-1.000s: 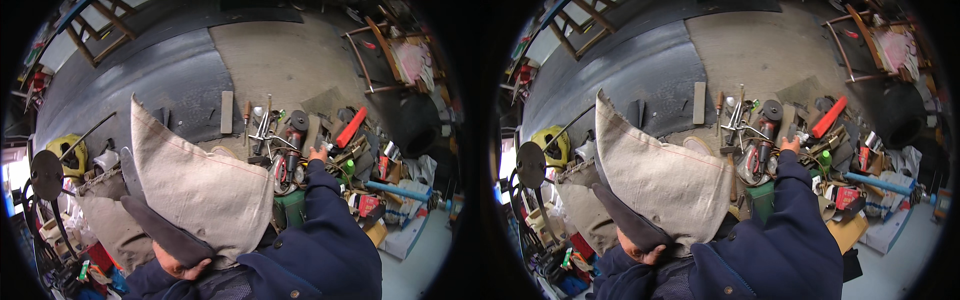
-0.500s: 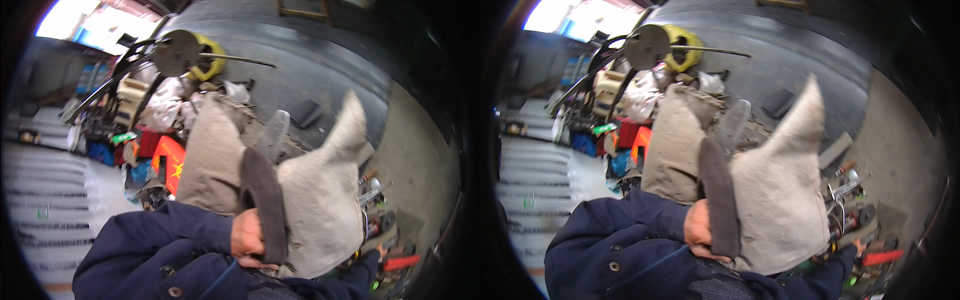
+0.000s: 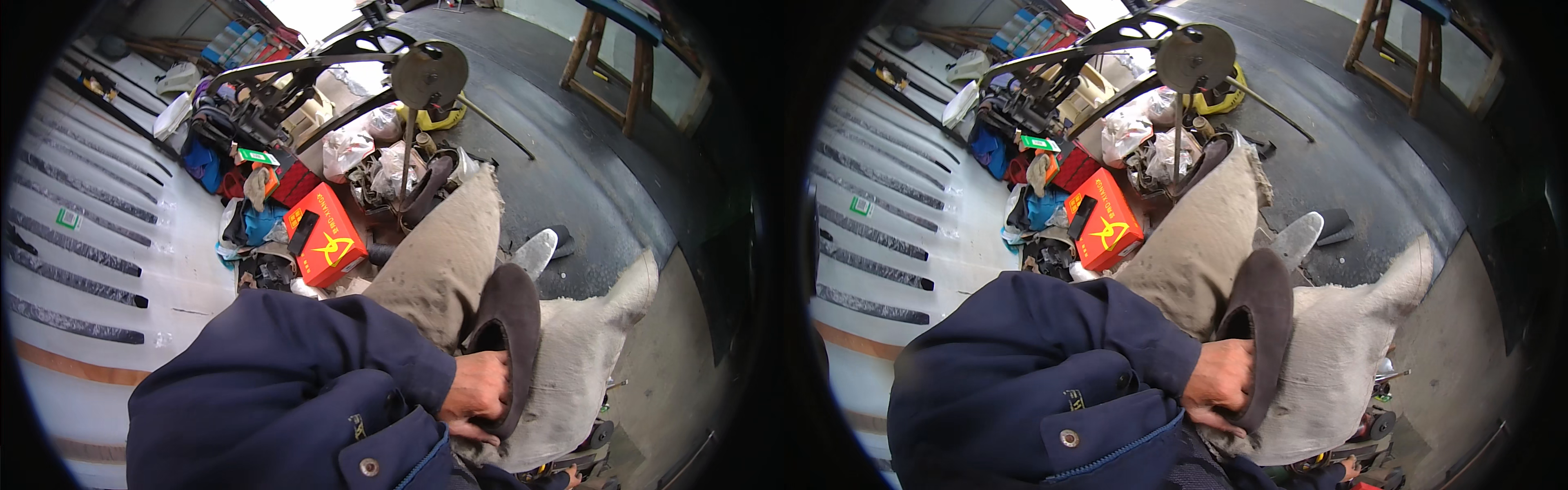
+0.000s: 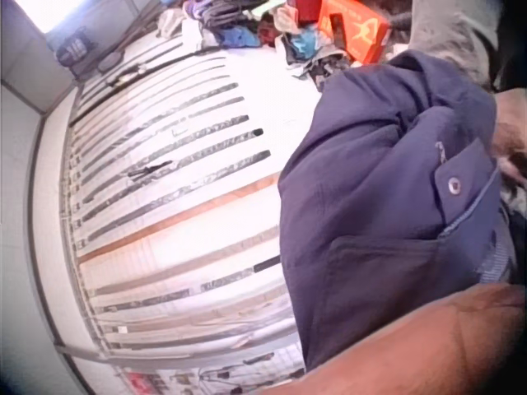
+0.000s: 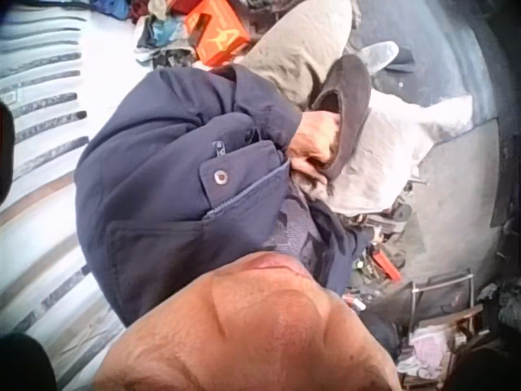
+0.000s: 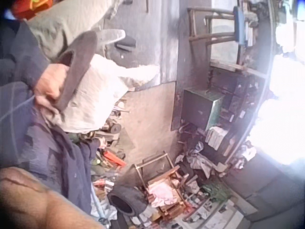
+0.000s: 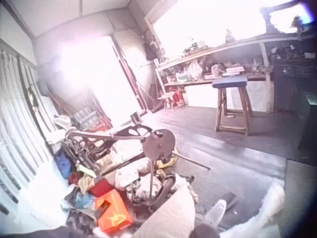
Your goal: The person scrapes the edge of a shoe sole with a metal file, then applies glue from a small bottle to the sole edge and presses the sole to the shoe upper. The person handles a single shoe throughout the clip.
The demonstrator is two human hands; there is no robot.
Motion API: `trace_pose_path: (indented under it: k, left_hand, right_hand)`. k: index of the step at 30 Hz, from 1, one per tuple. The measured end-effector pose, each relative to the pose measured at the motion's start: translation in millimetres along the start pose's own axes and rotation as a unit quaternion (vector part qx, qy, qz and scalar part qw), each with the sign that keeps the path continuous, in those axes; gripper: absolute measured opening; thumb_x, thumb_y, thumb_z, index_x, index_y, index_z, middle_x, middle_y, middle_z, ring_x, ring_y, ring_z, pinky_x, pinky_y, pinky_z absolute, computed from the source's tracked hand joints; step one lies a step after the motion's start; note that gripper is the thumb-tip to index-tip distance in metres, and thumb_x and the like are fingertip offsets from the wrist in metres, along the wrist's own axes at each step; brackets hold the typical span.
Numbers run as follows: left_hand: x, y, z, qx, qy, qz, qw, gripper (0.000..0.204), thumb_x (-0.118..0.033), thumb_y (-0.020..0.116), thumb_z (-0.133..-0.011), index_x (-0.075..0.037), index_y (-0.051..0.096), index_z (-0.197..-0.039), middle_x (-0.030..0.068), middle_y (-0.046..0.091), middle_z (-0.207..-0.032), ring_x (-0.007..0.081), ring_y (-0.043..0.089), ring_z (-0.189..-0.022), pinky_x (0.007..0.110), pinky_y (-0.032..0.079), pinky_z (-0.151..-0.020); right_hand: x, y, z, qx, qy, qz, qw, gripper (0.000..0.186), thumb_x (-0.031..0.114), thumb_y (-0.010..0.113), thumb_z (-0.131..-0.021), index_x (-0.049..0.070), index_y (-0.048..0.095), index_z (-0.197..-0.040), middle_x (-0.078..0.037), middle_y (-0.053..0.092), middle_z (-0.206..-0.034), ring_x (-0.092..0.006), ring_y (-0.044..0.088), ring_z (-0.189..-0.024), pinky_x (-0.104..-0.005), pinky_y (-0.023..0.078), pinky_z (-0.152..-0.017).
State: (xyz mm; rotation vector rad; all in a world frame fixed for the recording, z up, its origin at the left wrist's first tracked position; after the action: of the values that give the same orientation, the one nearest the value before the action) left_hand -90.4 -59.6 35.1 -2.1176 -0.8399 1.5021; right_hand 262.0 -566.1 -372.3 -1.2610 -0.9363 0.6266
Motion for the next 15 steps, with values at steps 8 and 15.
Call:
trace_pose_path:
  k: [8, 15]
  left_hand:
    - [-12.2, -28.5, 6.0, -0.137, 0.042, 0.074, 0.987, 0.027, -0.027, 0.075, -0.083, -0.006, 0.061, -0.073, 0.015, 0.058, -0.082, 0.0386, 0.054, -0.086, 0.051, 0.038, -0.082]
    - [-13.1, -138.3, 9.1, -0.317, 0.087, 0.089, 0.94, 0.02, -0.011, 0.08, -0.073, -0.005, 0.068, -0.088, 0.0146, 0.061, -0.094, 0.0372, 0.057, -0.093, 0.046, 0.043, -0.081]
  right_hand:
    - [54.1, -39.9, 37.4, 0.171, -0.159, -0.347, 0.909, 0.053, 0.015, 0.069, -0.094, 0.012, 0.05, -0.143, -0.01, 0.065, -0.127, -0.0216, 0.064, -0.109, -0.0353, 0.056, -0.075]
    - [208.9, -223.1, 201.2, 0.213, -0.294, -0.478, 0.8, 0.048, 0.012, 0.061, -0.098, 0.007, 0.048, -0.144, -0.01, 0.058, -0.137, -0.0198, 0.057, -0.119, -0.0302, 0.052, -0.082]
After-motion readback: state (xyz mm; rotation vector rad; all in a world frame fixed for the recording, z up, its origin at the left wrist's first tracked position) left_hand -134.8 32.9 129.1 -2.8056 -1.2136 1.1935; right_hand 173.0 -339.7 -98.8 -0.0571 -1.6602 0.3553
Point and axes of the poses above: each hand's wrist, its own z-axis away from the middle knuckle, its own y-axis out of the palm, x = y × z, the point moved 4 cm from there along -z, towards the middle knuckle
